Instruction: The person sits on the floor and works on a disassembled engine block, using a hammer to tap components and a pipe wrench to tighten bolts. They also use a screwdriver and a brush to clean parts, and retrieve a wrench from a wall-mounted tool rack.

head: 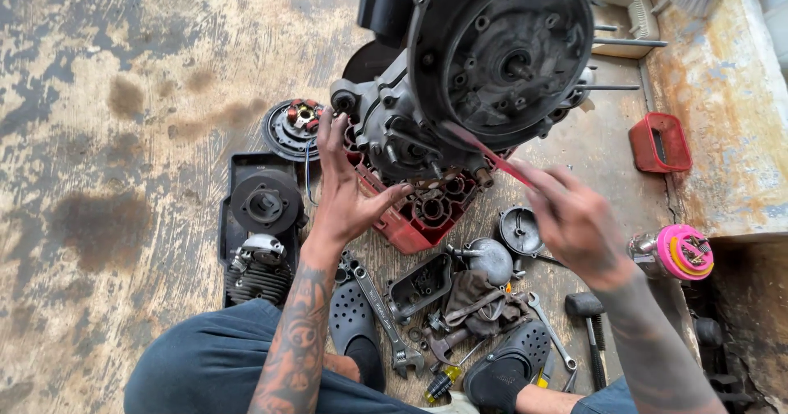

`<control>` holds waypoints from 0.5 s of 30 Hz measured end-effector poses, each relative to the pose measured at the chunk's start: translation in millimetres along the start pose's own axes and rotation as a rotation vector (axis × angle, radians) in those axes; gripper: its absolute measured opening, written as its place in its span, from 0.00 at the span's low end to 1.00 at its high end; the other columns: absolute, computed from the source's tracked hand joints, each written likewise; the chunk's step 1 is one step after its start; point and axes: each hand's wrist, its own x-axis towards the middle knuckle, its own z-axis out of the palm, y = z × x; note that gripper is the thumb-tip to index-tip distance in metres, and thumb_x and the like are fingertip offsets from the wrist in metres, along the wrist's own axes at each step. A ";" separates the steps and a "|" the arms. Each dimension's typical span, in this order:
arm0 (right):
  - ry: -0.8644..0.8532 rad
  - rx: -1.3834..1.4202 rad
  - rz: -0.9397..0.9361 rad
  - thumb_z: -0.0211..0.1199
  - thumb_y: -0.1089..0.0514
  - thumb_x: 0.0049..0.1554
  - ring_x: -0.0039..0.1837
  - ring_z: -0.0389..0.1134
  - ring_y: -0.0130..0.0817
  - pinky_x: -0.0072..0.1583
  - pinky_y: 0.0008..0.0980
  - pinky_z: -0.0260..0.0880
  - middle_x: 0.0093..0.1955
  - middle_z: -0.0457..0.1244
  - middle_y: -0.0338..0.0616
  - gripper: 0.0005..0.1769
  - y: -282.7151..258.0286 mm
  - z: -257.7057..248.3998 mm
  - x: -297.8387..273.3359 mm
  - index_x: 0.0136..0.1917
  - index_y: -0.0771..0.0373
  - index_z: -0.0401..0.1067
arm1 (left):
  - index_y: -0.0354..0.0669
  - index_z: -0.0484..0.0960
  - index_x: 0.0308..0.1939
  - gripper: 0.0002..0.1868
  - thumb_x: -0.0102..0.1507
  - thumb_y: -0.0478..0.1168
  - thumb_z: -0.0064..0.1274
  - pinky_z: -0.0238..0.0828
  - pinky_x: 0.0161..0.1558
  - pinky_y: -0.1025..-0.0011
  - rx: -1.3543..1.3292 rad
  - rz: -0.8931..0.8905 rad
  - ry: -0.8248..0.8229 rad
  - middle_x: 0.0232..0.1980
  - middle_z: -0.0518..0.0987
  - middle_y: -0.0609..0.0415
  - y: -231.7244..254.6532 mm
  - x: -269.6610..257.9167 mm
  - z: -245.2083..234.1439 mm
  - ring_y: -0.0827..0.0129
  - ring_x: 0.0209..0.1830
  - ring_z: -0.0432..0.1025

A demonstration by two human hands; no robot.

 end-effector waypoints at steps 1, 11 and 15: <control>0.008 -0.004 0.007 0.56 0.64 0.64 0.41 0.71 0.52 0.42 0.43 0.71 0.48 0.67 0.53 0.22 -0.4 4.8 11.2 0.70 0.57 0.73 | 0.50 0.45 0.79 0.64 0.52 0.60 0.74 0.45 0.75 0.33 -0.003 0.008 -0.008 0.82 0.41 0.33 -2.5 1.5 4.7 0.29 0.82 0.41; -0.249 -0.390 -0.060 0.50 0.57 0.67 0.35 0.65 0.45 0.37 0.43 0.70 0.46 0.64 0.40 0.25 82.4 -39.4 6.2 0.73 0.34 0.67 | 0.49 0.50 0.76 0.61 0.49 0.52 0.78 0.50 0.77 0.40 -0.052 0.005 -0.026 0.82 0.43 0.35 -24.0 11.1 32.3 0.33 0.80 0.48; -0.333 -0.498 -0.092 0.55 0.57 0.60 0.34 0.62 0.35 0.36 0.36 0.66 0.52 0.65 0.39 0.20 102.3 -86.1 -14.6 0.62 0.33 0.65 | 0.51 0.46 0.77 0.61 0.52 0.61 0.71 0.51 0.81 0.43 0.016 0.055 -0.004 0.82 0.45 0.39 -31.0 7.7 37.8 0.40 0.83 0.48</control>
